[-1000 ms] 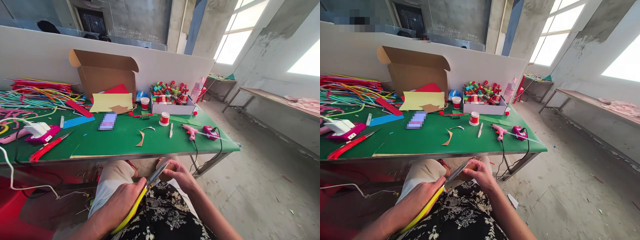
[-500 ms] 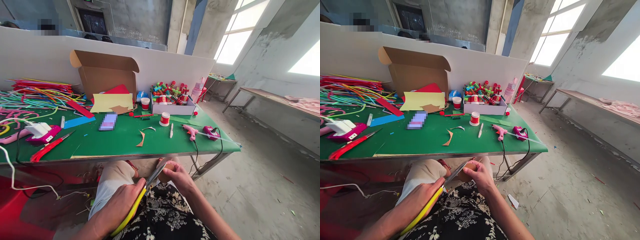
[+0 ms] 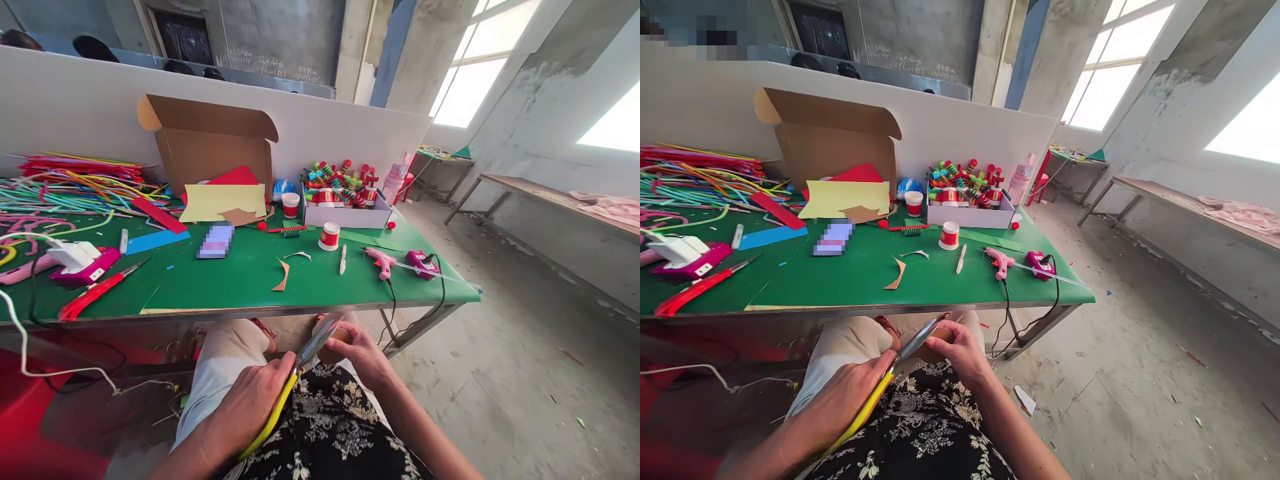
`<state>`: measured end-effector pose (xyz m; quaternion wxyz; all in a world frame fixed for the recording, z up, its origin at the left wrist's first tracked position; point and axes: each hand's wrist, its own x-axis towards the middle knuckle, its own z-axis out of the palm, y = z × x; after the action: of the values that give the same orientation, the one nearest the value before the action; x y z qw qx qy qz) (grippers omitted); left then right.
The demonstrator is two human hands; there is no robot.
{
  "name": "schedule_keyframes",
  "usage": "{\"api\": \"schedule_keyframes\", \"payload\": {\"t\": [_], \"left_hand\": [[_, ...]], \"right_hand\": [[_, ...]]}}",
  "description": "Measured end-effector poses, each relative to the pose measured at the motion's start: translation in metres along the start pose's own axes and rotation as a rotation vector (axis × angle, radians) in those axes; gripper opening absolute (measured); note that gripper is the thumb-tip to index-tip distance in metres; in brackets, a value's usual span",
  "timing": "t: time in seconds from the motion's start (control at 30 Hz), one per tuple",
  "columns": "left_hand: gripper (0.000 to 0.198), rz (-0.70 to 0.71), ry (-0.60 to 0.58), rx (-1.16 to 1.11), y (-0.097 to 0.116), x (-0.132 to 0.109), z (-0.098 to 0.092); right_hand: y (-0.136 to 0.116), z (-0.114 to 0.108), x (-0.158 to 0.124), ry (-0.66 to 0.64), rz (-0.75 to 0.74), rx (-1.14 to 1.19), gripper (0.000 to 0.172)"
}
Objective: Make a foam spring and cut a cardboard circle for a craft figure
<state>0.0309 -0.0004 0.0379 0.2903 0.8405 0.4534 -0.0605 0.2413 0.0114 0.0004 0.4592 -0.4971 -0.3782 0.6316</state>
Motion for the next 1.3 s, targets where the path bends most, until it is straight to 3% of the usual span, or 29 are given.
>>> {"api": "schedule_keyframes", "payload": {"t": [0.33,0.67,1.07,1.3], "left_hand": [[0.024,-0.015,-0.056,0.020,0.003,-0.008,-0.011],[0.020,0.006,-0.009,-0.023,-0.004,-0.009,-0.003],[0.022,-0.021,-0.048,-0.030,0.001,-0.011,-0.010],[0.025,0.020,0.012,0.005,-0.002,-0.004,-0.002]], "right_hand": [[-0.012,0.002,-0.005,-0.052,0.006,-0.043,0.034],[-0.013,0.003,-0.005,-0.063,0.032,-0.024,0.035],[-0.013,0.003,-0.005,-0.059,0.023,-0.049,0.035],[-0.005,0.004,0.000,-0.084,0.026,-0.001,0.033]]}}
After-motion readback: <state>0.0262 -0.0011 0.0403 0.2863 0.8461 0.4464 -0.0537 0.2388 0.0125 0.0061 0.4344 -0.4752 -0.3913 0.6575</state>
